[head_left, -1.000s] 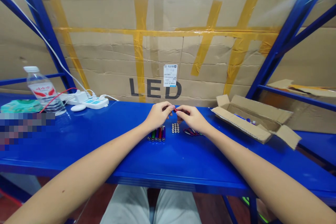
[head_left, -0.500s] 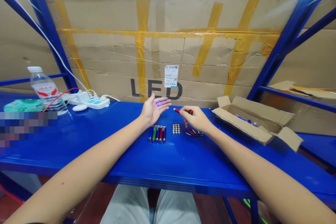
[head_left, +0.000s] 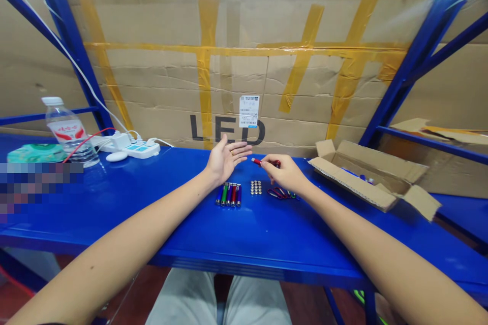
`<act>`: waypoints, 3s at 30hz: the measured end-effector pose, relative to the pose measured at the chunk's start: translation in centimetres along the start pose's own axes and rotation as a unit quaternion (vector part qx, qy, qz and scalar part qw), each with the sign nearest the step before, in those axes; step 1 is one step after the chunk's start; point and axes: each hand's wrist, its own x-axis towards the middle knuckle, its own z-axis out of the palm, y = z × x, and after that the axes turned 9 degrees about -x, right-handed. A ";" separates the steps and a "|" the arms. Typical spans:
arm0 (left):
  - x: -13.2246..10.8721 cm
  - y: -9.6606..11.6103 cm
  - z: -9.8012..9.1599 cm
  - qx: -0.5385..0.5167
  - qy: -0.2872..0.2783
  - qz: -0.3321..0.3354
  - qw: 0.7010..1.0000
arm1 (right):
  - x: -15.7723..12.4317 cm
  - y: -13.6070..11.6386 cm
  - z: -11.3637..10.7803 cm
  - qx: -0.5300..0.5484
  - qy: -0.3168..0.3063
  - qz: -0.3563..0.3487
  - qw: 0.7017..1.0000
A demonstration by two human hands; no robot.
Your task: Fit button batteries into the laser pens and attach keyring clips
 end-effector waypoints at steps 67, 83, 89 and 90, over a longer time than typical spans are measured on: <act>0.0 -0.1 -0.3 -0.146 -0.058 -0.074 0.985 | -0.1 -0.5 0.0 -0.014 0.033 0.023 0.999; 0.1 -0.1 -0.1 -0.156 -0.041 -0.075 0.984 | 0.0 0.0 0.1 0.034 0.057 0.092 0.993; 0.4 -0.3 -0.4 -0.151 -0.026 -0.075 0.985 | 0.0 -0.2 -0.2 0.005 0.088 0.088 0.992; 0.4 -0.3 -0.4 -0.149 -0.023 -0.076 0.986 | 0.0 -0.3 -0.3 -0.003 0.089 0.086 0.992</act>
